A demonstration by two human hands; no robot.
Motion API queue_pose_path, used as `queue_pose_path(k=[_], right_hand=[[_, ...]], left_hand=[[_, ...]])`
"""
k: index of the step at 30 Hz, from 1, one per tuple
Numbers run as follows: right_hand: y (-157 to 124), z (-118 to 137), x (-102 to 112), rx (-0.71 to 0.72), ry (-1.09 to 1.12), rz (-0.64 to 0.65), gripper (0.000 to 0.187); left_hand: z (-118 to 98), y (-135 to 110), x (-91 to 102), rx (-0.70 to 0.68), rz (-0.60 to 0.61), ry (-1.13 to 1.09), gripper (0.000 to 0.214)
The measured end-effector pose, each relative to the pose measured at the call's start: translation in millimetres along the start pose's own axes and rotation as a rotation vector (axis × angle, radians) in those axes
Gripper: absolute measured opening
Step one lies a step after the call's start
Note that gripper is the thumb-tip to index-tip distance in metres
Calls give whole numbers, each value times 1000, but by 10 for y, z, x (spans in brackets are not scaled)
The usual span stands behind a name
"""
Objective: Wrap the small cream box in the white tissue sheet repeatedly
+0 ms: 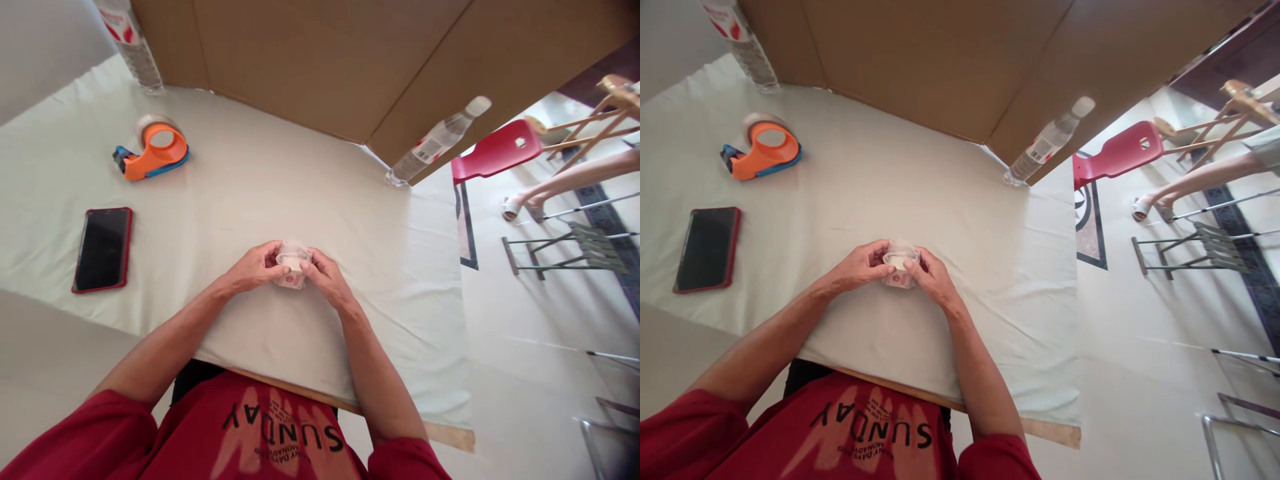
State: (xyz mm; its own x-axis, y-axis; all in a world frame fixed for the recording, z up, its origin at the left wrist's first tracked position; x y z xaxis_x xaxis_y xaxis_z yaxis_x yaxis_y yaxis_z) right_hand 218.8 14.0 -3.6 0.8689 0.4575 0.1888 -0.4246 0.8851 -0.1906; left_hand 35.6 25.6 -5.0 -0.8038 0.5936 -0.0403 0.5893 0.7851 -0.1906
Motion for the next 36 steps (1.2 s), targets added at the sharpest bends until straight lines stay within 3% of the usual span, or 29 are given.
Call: queue_pose_path(k=[3,6,14,23,27,30,36], right_hand=[[-13,1,-14,13,-17,-21,68],[-9,-14,-39,6,10,-31,66],[-55,-102,-137,-51,171,-31,69],[0,-2,13,-10,-147,-85,49],[46,-21,-20,2,-214,-113,41],[33,-43,-60,23,-183,-162,35],[68,6,-56,-7,-86,-121,31]], left_hand=[[58,11,7,36,-80,20,71],[98,7,8,70,-104,48,81],[26,-44,-12,64,-58,128,82],[25,-26,-10,68,-70,122,77],[37,-17,-8,70,-73,90,75],[47,-8,-17,57,-67,54,73],[63,0,-38,45,-84,165,70]])
Point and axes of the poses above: each hand's wrist, its own y-axis towards the middle knuckle, its own x-axis out of the back of the hand, z = x × y, the point moved 3 cm from there along y, towards the middle knuckle, and after that the axes turned 8 degrees about z, right-handed, at the moved point
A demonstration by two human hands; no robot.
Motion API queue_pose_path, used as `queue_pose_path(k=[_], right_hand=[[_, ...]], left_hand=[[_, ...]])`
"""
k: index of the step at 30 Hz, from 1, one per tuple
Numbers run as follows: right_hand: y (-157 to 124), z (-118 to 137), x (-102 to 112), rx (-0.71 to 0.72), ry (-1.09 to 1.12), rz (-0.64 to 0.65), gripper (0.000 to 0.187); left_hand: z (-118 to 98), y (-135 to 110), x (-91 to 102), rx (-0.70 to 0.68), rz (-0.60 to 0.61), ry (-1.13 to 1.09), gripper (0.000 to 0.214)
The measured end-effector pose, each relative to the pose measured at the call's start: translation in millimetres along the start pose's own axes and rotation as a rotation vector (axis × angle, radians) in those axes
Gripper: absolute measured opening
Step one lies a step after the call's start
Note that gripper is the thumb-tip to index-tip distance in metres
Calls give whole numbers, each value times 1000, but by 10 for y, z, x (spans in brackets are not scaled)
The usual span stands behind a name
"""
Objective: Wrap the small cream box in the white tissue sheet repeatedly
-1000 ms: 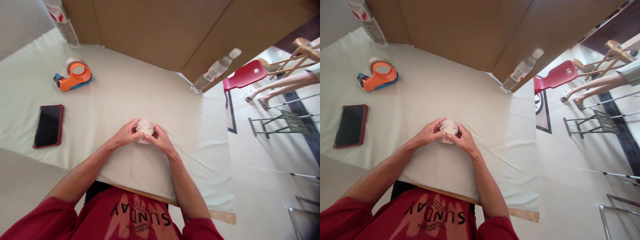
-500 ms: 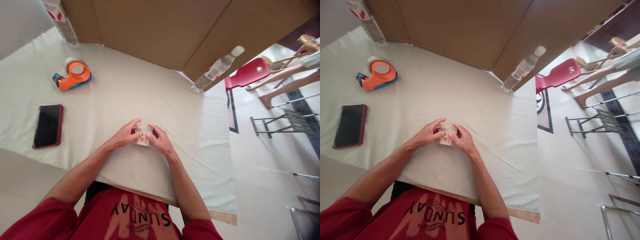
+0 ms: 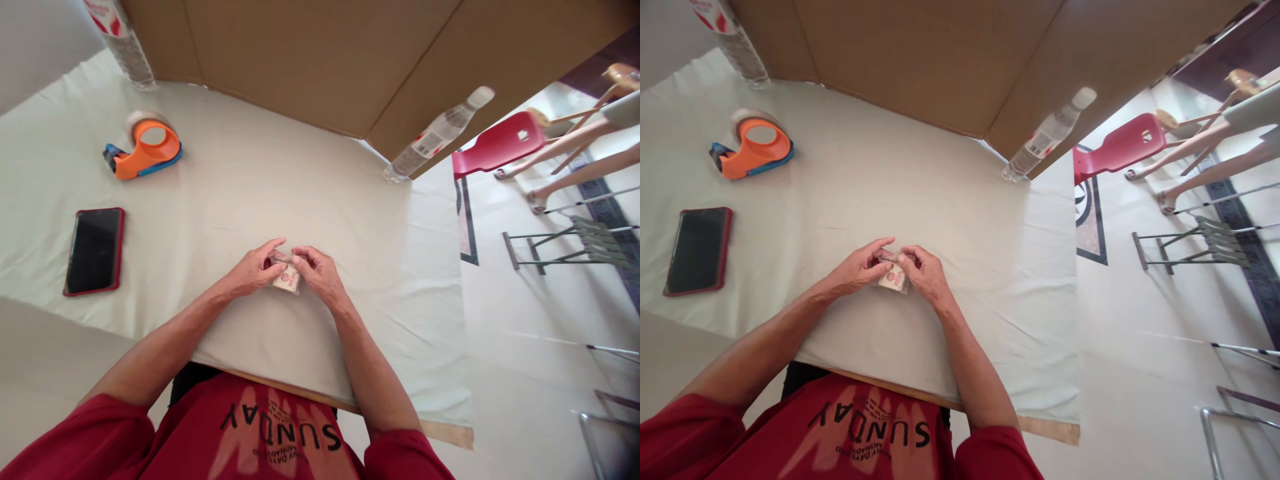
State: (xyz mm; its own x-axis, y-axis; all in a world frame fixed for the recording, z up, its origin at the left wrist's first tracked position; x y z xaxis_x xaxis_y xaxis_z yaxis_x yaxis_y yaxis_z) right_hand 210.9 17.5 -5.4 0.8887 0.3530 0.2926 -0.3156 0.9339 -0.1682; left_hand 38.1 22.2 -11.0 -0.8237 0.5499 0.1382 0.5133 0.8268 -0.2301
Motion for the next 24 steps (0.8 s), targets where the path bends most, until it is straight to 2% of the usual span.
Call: queue_pose_path(k=[3,7,13,20,22,24], right_hand=[[54,63,-13,11,-14,-22,22],[76,85,-52,19,-6,-73,21],[29,76,-45,15,-30,-35,19],[-137,151,7,202,-297,118,26],[-201,122,-11,277,-419,110,39],[-252,71,-34,346,-510,58,44]], left_hand=[[-19,-2,4,-12,-18,59,68],[-47,-3,10,-29,-29,66,65],[-4,16,-10,-49,-47,51,60],[30,25,-37,-56,-85,84,55],[29,22,-44,-50,-104,97,54],[25,19,-42,-49,-117,85,54]])
Point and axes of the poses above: each hand's wrist, its own y-axis towards the middle knuckle, its own x-axis out of the back of the hand, z = x × y, the point moved 3 cm from there along y, towards the middle knuckle, and after that the axes turned 8 degrees about z, right-handed, at the moved point
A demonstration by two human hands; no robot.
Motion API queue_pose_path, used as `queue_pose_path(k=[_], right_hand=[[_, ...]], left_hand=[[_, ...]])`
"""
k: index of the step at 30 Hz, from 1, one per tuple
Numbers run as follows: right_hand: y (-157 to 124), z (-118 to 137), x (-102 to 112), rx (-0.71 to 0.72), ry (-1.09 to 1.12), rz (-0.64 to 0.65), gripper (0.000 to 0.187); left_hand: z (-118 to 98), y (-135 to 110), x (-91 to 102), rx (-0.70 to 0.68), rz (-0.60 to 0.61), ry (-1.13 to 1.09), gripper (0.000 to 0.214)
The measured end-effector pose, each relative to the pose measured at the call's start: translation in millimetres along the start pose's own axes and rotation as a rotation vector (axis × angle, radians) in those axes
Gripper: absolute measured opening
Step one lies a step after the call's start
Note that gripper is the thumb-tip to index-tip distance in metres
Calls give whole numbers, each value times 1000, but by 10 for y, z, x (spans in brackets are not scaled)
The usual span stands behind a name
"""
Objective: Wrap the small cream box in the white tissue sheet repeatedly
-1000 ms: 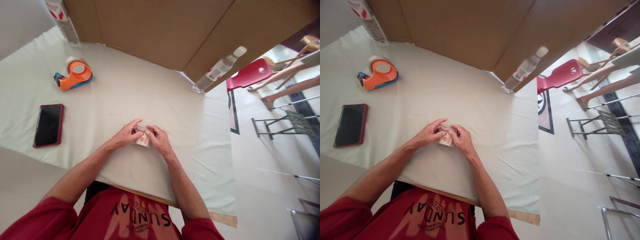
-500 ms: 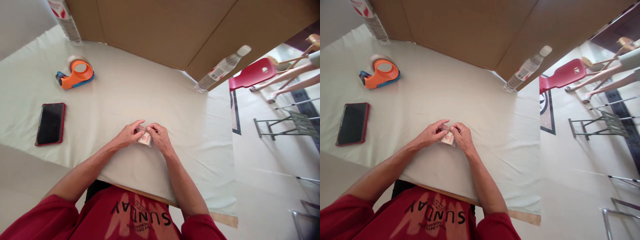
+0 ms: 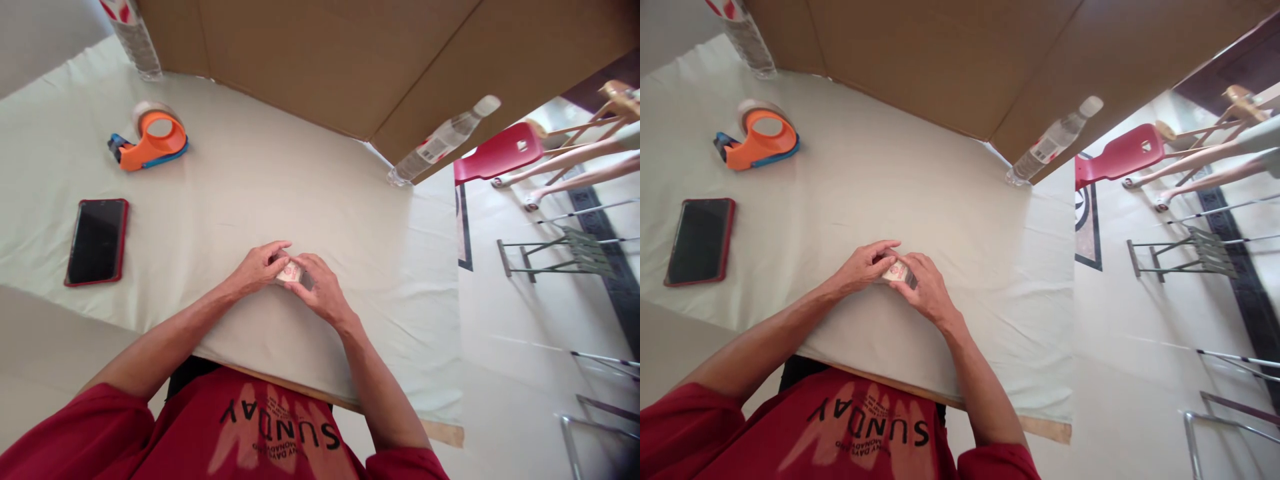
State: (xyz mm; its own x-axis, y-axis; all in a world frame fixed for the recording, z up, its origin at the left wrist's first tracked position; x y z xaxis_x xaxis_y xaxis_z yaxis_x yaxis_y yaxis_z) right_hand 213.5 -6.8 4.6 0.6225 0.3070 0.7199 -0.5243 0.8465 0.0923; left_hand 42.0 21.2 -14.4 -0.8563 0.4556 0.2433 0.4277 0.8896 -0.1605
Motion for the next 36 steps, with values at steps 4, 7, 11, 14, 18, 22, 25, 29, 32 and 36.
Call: queue_pose_path(k=[4,7,11,14,18,22,25,29,32,36], right_hand=[[-72,-39,-64,57,-80,-87,42],[-93,-27,-70,74,-101,-102,37],[-103,4,-78,93,-159,-118,32],[-92,-5,-94,113,-210,-139,30],[-67,-43,-121,120,-228,-129,30],[-81,-41,-143,105,-218,-164,29],[-137,-6,-136,84,-180,-208,34],[-229,10,-68,12,-10,-280,42],[-248,-24,-13,-45,61,-316,30],[-173,-89,11,-93,107,-287,27]], left_hand=[[-35,-8,56,-3,35,-117,50],[-74,-21,115,38,110,-191,40],[-101,-30,151,92,151,-154,28],[-100,-23,147,96,147,-143,26],[-88,-13,147,107,142,-157,26],[-80,-10,151,104,151,-175,26],[-70,-11,151,102,156,-180,28],[-66,-8,185,77,129,-158,36],[-77,-10,258,43,64,-140,45],[-94,-22,343,9,21,-3,46]])
Point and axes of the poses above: each hand's wrist, its own y-axis towards the middle knuckle, its own x-axis out of the back of the hand, z = x × y, the point moved 3 cm from there along y, towards the middle knuckle, and after that the axes turned 8 degrees about z, right-handed, at the moved point
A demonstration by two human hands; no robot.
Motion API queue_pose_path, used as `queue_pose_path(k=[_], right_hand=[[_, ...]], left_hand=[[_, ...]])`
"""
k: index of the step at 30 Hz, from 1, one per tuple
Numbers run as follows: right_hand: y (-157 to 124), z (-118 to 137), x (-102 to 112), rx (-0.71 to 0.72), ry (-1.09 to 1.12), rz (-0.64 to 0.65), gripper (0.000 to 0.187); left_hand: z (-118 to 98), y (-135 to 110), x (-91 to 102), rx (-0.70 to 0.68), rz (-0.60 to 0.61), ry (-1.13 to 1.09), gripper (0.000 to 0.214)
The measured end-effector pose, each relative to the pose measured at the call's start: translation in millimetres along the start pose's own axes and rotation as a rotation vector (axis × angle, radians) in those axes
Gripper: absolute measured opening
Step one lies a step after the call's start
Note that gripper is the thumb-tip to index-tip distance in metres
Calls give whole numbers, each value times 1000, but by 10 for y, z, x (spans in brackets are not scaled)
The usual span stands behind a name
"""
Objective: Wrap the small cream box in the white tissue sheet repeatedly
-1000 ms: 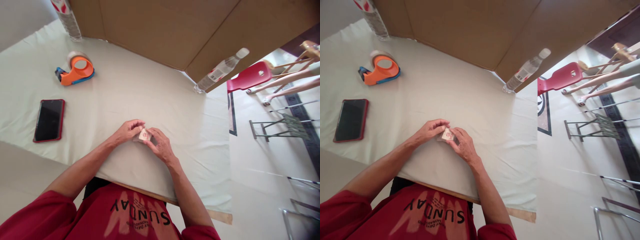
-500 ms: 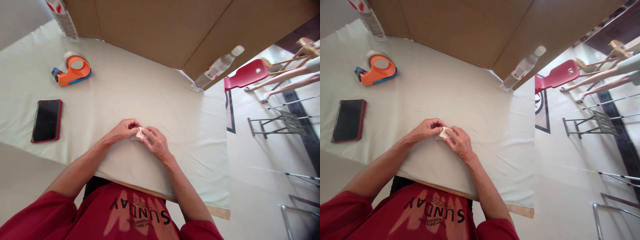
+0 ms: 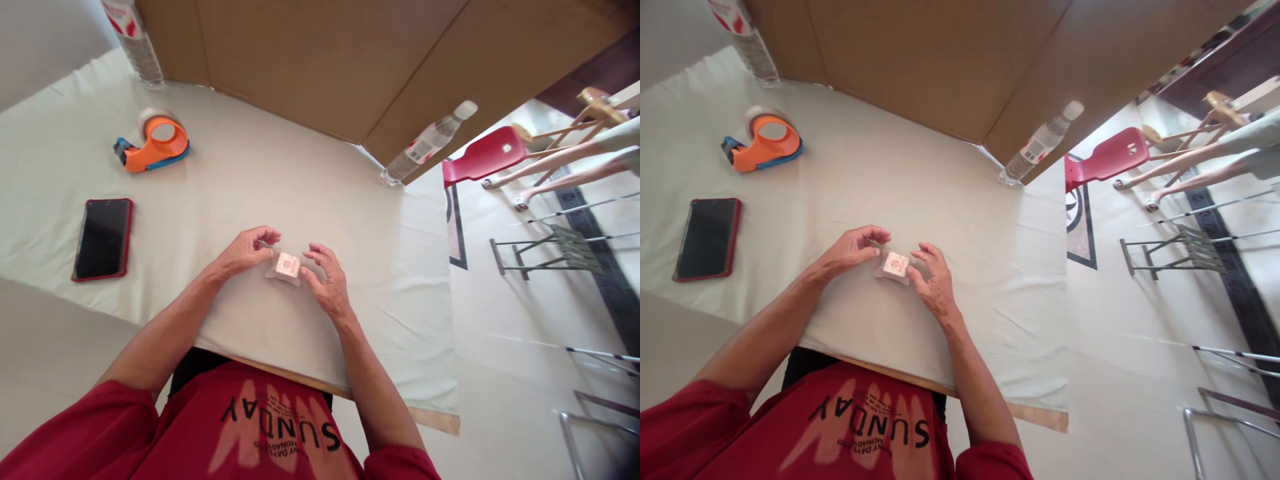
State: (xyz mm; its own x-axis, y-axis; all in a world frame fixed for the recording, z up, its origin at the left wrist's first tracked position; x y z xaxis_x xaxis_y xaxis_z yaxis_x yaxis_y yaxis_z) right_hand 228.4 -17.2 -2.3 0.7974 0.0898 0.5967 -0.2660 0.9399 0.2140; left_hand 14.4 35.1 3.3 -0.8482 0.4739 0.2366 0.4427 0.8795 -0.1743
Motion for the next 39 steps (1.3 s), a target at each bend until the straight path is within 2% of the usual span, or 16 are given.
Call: queue_pose_path(k=[8,15,22,29,39], right_hand=[[210,65,-62,-11,-14,155,23],[311,30,-87,38,-124,104,11],[376,21,-157,87,-178,102,16],[411,28,-186,7,-82,75,16],[639,184,10,-66,173,-19,20]], left_hand=[[26,-10,-70,-71,101,304,61],[-8,-30,-161,-148,179,432,72],[-33,-24,-180,-172,192,431,69],[-9,-41,-206,-144,171,381,81],[25,-12,-255,-355,26,214,89]])
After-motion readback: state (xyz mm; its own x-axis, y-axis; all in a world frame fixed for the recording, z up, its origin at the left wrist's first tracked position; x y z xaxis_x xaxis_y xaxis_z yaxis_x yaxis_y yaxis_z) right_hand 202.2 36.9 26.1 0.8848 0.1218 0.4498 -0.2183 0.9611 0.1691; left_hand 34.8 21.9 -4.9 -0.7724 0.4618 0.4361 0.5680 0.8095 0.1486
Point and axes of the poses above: each hand's wrist, its own y-axis towards the middle knuckle, its own x-axis out of the back of the hand, z = x × y, the point moved 3 cm from there along y, towards the middle knuckle, and after that the axes turned 8 degrees about z, right-handed, at the moved point
